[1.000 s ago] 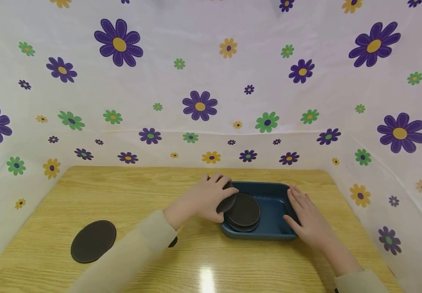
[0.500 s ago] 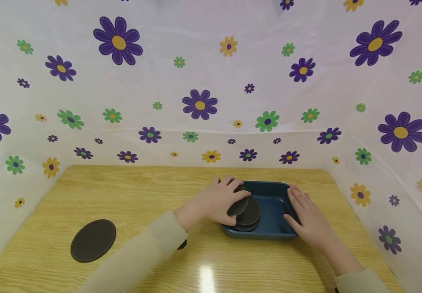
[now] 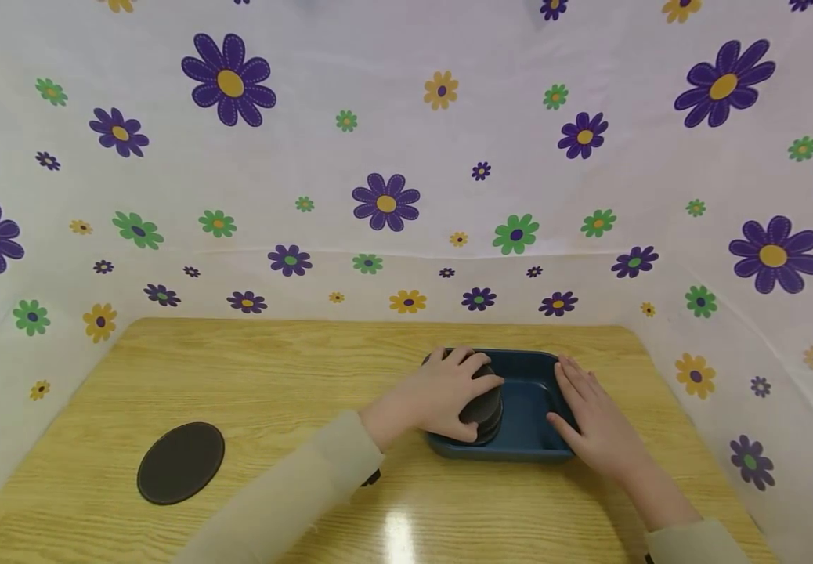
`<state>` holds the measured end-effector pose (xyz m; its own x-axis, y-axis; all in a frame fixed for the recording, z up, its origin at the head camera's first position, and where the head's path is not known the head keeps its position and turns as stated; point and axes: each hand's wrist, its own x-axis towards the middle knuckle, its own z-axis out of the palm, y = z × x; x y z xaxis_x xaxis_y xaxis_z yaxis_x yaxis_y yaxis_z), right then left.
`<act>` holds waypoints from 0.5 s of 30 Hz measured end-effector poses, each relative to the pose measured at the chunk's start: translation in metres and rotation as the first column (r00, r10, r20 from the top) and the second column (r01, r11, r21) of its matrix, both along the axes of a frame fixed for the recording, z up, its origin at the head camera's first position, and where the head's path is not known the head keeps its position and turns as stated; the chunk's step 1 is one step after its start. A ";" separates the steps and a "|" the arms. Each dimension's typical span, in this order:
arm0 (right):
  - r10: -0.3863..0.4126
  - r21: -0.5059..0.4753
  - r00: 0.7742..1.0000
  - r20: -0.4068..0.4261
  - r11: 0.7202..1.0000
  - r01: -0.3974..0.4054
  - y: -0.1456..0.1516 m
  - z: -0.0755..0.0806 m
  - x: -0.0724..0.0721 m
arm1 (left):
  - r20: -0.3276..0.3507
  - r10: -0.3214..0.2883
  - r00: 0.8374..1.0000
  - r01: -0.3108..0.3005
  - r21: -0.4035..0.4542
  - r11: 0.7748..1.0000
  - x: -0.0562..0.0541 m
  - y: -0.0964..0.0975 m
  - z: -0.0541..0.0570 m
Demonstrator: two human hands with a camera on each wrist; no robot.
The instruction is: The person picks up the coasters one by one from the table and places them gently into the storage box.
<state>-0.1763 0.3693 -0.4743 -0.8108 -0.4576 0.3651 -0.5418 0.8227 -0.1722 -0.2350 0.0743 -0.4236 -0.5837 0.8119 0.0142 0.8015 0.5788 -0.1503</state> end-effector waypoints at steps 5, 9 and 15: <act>0.005 -0.006 1.000 0.001 1.000 -0.005 -0.001 0.001 0.001 | 0.013 0.007 1.000 -0.007 -0.009 1.000 0.000 0.005 -0.002; 0.004 -0.001 1.000 0.005 1.000 -0.004 -0.002 0.001 0.001 | 0.015 0.006 1.000 -0.005 -0.023 1.000 0.001 0.006 -0.005; 0.001 -0.003 1.000 0.000 1.000 -0.001 -0.002 0.003 0.002 | -0.052 -0.006 0.999 0.004 -0.044 0.999 0.001 0.006 -0.008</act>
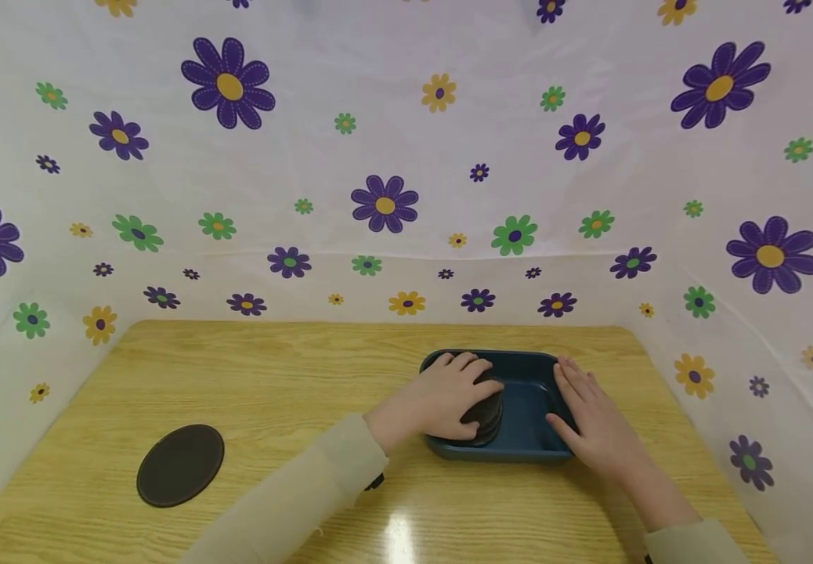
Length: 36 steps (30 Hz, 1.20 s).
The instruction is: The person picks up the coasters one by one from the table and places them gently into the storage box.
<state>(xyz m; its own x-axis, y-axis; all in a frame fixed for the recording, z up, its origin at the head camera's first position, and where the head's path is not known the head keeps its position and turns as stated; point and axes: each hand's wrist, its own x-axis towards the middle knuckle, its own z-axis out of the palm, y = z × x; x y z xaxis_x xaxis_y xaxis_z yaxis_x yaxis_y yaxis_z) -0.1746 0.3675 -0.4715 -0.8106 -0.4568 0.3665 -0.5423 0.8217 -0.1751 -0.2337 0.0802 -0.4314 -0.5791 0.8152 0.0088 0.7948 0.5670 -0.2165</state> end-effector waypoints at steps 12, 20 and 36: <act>0.000 -0.005 1.000 -0.004 1.000 0.000 0.002 -0.003 0.000 | -0.026 -0.009 1.000 0.010 0.038 0.999 0.001 -0.010 0.003; 0.006 -0.007 1.000 0.001 1.000 -0.006 0.002 -0.004 0.000 | -0.009 -0.008 1.000 0.008 0.058 0.998 0.006 -0.026 0.008; 0.012 -0.010 1.000 -0.008 1.000 -0.012 0.001 -0.002 0.000 | -0.037 -0.015 0.999 0.019 0.095 0.995 0.026 -0.065 0.012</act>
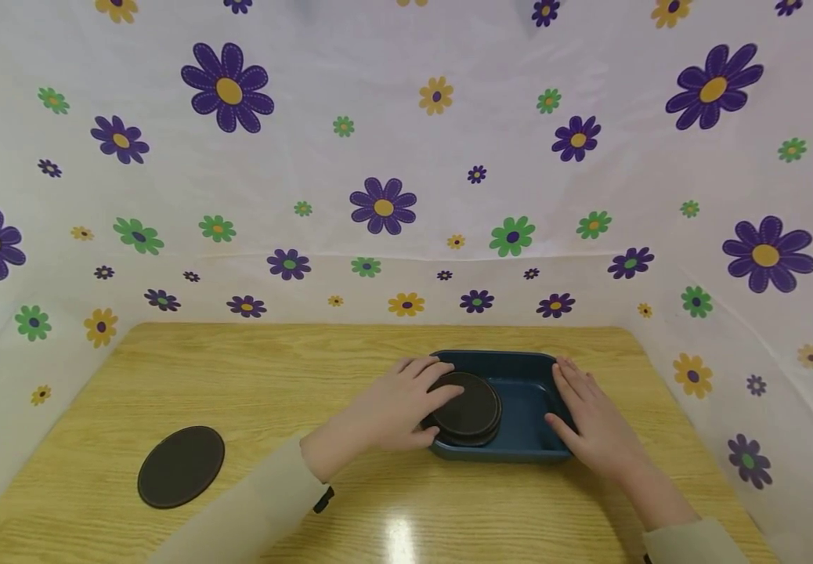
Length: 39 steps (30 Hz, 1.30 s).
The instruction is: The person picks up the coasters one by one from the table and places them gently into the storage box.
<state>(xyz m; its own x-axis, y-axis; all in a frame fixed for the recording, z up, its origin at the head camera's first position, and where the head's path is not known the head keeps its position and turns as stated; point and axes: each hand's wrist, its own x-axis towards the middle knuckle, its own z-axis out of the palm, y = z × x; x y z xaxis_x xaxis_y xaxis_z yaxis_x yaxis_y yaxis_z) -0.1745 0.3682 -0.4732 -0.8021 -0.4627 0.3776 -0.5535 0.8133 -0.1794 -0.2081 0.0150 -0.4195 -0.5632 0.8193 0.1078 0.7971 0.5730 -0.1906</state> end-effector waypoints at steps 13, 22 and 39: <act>-0.004 0.006 1.000 -0.011 1.000 0.004 0.002 -0.001 0.000 | 0.044 0.060 0.997 -0.059 -0.023 0.998 0.014 -0.042 -0.013; -0.003 0.004 1.000 -0.005 1.000 0.003 0.001 -0.002 0.000 | 0.076 0.090 0.993 -0.092 0.025 0.995 0.020 -0.079 -0.029; -0.009 0.005 1.000 0.006 1.000 0.009 0.000 -0.001 0.000 | 0.159 0.155 0.975 -0.170 0.085 0.982 0.041 -0.134 -0.042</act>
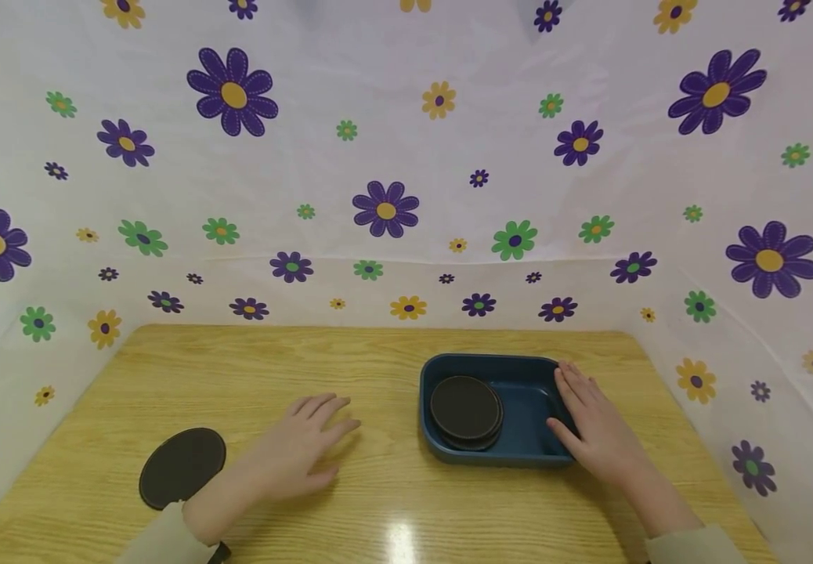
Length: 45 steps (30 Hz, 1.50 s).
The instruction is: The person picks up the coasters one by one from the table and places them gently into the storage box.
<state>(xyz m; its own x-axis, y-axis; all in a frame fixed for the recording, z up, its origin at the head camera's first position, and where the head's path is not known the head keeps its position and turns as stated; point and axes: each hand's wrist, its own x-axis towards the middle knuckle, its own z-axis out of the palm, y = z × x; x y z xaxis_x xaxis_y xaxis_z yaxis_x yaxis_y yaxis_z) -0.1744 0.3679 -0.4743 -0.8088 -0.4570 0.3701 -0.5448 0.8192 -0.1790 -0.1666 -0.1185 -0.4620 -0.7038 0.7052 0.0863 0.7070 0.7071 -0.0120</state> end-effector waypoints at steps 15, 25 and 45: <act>-0.019 -0.006 1.000 0.017 1.000 0.019 0.001 -0.002 0.000 | 0.005 0.064 0.998 -0.064 0.035 0.997 0.018 -0.051 -0.002; -0.015 -0.009 1.000 0.013 1.000 0.015 0.000 -0.002 0.001 | -0.006 0.135 0.991 -0.134 0.025 0.991 0.030 -0.081 -0.002; -0.007 -0.015 1.000 -0.006 1.000 0.007 0.000 0.001 0.001 | 0.000 0.272 0.962 -0.272 0.059 0.961 0.041 -0.132 -0.012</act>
